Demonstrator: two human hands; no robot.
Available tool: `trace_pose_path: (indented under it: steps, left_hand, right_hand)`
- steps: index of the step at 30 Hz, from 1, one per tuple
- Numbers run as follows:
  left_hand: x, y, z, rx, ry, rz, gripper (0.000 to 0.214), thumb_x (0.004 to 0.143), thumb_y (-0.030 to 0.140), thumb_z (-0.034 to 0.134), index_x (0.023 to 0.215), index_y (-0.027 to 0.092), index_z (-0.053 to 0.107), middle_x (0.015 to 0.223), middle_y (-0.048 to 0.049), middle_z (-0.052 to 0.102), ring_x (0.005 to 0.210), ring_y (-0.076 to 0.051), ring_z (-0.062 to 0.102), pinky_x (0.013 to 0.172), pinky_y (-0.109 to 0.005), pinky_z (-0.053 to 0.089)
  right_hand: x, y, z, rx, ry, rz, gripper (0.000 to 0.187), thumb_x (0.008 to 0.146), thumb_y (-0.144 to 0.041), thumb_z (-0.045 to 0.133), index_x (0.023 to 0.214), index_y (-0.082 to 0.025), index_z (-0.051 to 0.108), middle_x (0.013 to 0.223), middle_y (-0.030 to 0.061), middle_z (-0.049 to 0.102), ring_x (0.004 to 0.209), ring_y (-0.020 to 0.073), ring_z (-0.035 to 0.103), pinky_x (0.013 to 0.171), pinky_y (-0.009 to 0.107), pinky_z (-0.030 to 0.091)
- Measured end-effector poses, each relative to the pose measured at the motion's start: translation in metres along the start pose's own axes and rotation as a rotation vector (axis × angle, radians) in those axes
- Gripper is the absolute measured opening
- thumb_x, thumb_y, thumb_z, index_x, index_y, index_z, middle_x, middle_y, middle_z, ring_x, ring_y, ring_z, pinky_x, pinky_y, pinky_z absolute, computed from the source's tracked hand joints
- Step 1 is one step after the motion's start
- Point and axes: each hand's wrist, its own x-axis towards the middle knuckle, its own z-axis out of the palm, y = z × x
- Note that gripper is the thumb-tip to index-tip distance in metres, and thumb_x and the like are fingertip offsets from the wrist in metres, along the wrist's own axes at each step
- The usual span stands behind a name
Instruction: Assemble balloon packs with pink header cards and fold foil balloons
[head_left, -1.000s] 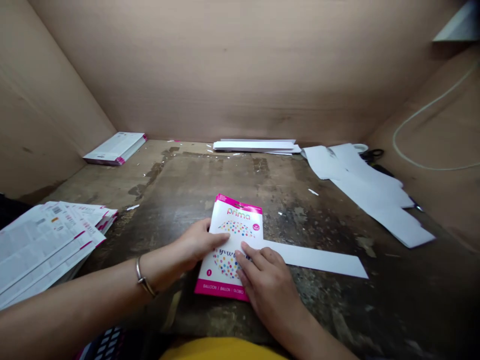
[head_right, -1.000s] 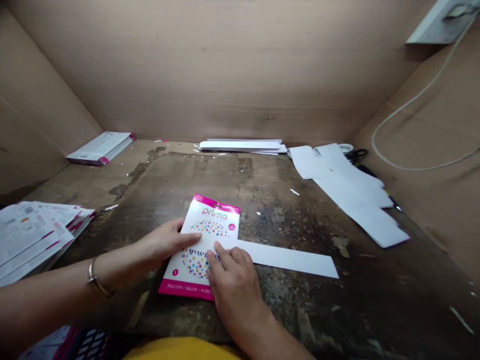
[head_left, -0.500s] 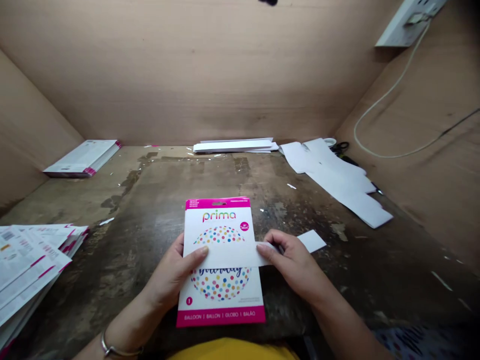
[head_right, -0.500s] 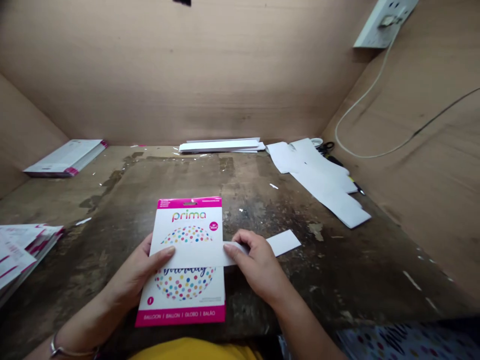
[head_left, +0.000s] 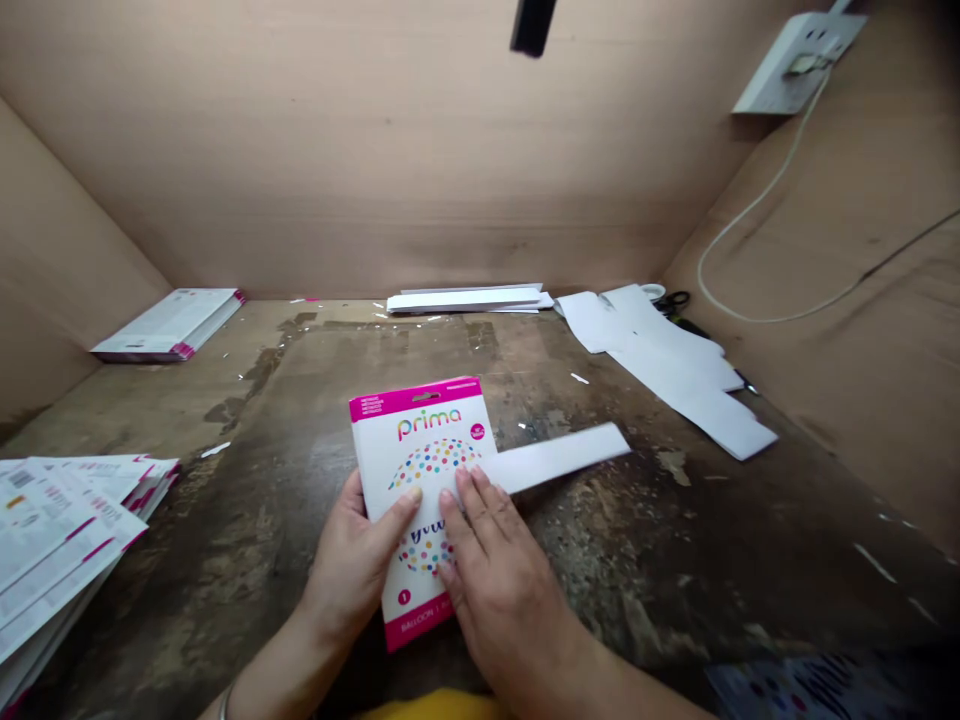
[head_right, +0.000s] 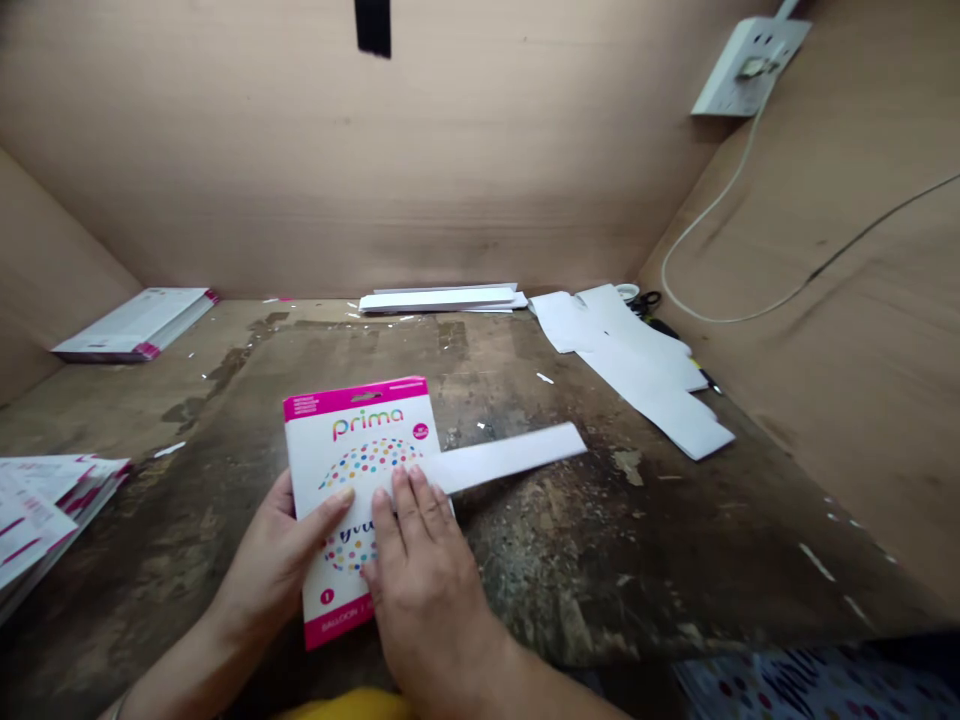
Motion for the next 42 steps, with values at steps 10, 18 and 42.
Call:
trace_pose_path:
  steps: [10, 18, 42]
  left_hand:
    - [-0.01, 0.0, 0.006, -0.144, 0.007, -0.003, 0.061, 0.068, 0.026, 0.077, 0.12, 0.026, 0.045, 0.105, -0.0053, 0.069, 0.096, -0.029, 0.066, 0.082, -0.041, 0.056]
    - [-0.009, -0.004, 0.003, -0.199, -0.033, -0.051, 0.069, 0.065, 0.027, 0.078, 0.124, 0.026, 0.042, 0.108, -0.0073, 0.068, 0.096, -0.031, 0.065, 0.083, -0.044, 0.055]
    - [0.0, -0.017, -0.028, -0.269, 0.171, -0.178, 0.033, 0.065, 0.034, 0.076, 0.083, 0.014, 0.057, 0.073, -0.0071, 0.072, 0.07, -0.024, 0.069, 0.072, -0.039, 0.053]
  right_hand:
    - [0.0, 0.012, 0.007, 0.503, 0.06, 0.536, 0.059, 0.09, -0.033, 0.049, 0.142, -0.011, 0.03, 0.143, 0.0191, 0.035, 0.129, 0.0324, 0.036, 0.101, 0.053, 0.038]
    - [0.022, 0.041, -0.01, 1.84, -0.229, 0.922, 0.039, 0.075, -0.033, 0.072, 0.107, -0.013, 0.062, 0.099, 0.0123, 0.07, 0.09, 0.0274, 0.066, 0.086, 0.046, 0.05]
    - [0.011, 0.045, 0.019, 1.991, -0.244, 1.308, 0.051, 0.078, -0.02, 0.067, 0.126, -0.014, 0.049, 0.109, 0.0157, 0.067, 0.101, 0.0309, 0.062, 0.097, 0.053, 0.042]
